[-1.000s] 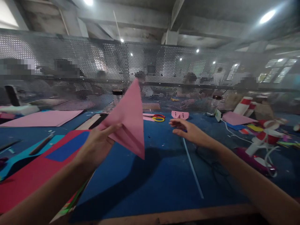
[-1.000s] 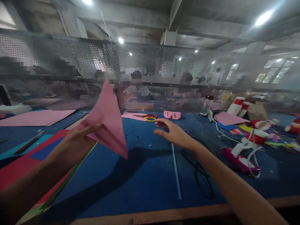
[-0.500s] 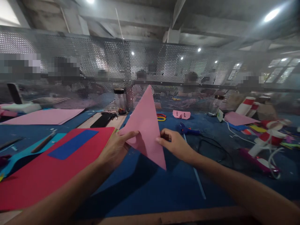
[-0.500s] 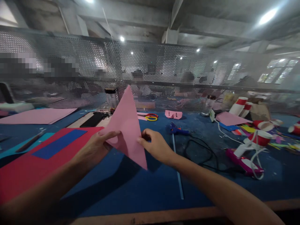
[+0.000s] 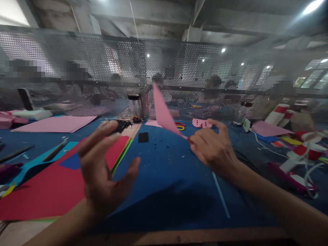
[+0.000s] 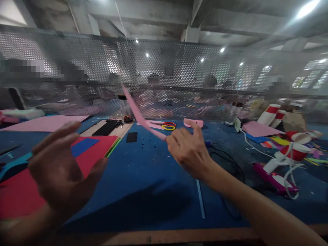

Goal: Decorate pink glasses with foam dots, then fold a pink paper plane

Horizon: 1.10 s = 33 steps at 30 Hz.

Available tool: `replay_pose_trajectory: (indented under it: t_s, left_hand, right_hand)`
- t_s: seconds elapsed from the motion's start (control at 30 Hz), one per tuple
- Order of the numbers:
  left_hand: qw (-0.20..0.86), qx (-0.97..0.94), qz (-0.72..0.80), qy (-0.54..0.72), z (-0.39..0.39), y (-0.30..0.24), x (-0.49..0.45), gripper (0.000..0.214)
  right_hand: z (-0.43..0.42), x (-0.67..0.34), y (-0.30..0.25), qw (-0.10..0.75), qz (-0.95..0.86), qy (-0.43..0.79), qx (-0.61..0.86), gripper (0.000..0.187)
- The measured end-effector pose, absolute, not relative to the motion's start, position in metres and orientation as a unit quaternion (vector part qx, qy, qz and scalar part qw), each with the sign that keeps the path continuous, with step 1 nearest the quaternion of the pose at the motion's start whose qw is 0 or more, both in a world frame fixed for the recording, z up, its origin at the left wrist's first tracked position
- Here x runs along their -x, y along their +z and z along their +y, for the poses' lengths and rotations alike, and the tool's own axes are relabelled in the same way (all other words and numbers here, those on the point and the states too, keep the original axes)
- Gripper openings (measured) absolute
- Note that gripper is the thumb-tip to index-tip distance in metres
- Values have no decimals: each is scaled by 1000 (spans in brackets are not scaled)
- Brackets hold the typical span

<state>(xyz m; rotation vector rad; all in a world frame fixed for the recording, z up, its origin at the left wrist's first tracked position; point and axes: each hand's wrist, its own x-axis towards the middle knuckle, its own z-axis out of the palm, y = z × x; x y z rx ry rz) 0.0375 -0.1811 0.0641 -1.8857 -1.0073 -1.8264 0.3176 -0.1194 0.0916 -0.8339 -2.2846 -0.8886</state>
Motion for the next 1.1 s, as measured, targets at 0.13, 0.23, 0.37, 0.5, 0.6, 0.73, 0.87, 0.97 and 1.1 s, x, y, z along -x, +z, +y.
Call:
replay_pose_trajectory:
  t_s: [0.13, 0.23, 0.37, 0.5, 0.6, 0.73, 0.87, 0.97, 1.1]
  left_hand:
    - [194, 830, -342, -395, -183, 35, -37, 66]
    - [165, 892, -318, -276, -173, 14, -38, 41]
    - [85, 927, -290, -224, -161, -2, -37, 18]
    - [58, 938, -278, -197, -158, -2, -34, 19]
    - [75, 946, -257, -182, -154, 4, -31, 22]
    - [107, 942, -264, -177, -146, 1, -28, 24]
    - [30, 926, -317, -201, -145, -7, -25, 23]
    - [-16, 913, -350, -212, -146, -7, -20, 22]
    - [-60, 900, -376, -214, -146, -2, -16, 20]
  right_hand:
    - [-129, -307, 55, 171, -891, -337, 253, 25]
    - [-133, -304, 30, 147, -916, -298, 225, 26]
    - [-134, -307, 15, 121, -948, -202, 216, 19]
    - [-132, -311, 16, 101, -962, -101, 233, 19]
    - [-129, -313, 17, 113, -961, -61, 244, 17]
    - [-124, -315, 16, 137, -955, -51, 260, 16]
    - [-123, -315, 15, 128, -955, -2, 266, 15]
    - [-122, -315, 16, 123, -952, 44, 278, 12]
    - [-120, -315, 17, 125, -943, 88, 296, 14]
